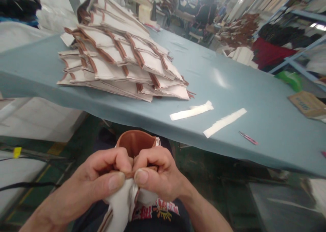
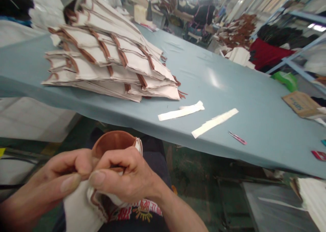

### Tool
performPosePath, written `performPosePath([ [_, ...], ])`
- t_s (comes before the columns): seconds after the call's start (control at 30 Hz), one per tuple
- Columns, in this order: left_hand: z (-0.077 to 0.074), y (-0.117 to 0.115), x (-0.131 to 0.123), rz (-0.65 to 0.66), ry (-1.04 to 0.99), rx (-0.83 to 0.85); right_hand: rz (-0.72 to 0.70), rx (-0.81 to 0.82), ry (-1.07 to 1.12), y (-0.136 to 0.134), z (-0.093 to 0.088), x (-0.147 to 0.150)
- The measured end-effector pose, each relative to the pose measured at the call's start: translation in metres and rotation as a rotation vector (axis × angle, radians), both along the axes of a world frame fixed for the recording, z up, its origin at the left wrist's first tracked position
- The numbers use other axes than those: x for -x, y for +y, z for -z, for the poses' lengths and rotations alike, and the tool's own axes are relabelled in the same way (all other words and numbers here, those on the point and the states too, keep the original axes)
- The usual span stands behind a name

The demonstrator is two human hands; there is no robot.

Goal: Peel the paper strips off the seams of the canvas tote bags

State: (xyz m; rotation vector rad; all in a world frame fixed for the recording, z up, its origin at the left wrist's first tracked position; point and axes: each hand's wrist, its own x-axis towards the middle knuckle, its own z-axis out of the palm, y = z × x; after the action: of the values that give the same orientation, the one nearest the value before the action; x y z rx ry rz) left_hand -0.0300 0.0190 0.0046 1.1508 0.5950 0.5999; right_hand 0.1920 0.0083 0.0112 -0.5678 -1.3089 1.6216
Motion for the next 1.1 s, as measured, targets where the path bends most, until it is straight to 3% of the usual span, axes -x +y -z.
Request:
performPosePath([
  [0.13, 0.007, 0.001, -0.008, -0.007, -0.185, 0.160, -0.092, -0.001, -0.018, 0.001, -0.009, -0.006],
  [0.33, -0.012, 0.014, -0.003, 0.081, -0.141, 0.163, -0.212, -0.050, -0.244, 0.003, -0.028, -0.021],
  [0.43, -0.017, 0.022, 0.007, 0.139, -0.062, 0.078, -0.181, -0.151, -0.392, 0.007, -0.041, -0.028],
  [0.53, -0.021, 0.029, 0.015, 0.170, 0.006, -0.007, -0.090, -0.360, -0.523, 0.010, -0.051, -0.032],
  [0.6, -0.028, 0.034, 0.017, 0.161, 0.057, -0.133, -0.038, -0.489, -0.594, 0.011, -0.055, -0.033],
  [0.7, -0.046, 0.041, 0.016, 0.146, 0.170, -0.359, -0.009, -0.558, -0.661, 0.011, -0.058, -0.033],
  [0.87, -0.068, 0.046, 0.009, 0.166, 0.321, -0.539, 0.005, -0.544, -0.629, 0.011, -0.063, -0.031],
  [0.97, -0.064, 0.044, 0.006, 0.126, 0.327, -0.580, 0.012, -0.452, -0.581, 0.012, -0.060, -0.028],
  [1.1, -0.049, 0.042, 0.001, 0.063, 0.258, -0.504, 0.066, -0.288, -0.481, 0.014, -0.051, -0.023],
])
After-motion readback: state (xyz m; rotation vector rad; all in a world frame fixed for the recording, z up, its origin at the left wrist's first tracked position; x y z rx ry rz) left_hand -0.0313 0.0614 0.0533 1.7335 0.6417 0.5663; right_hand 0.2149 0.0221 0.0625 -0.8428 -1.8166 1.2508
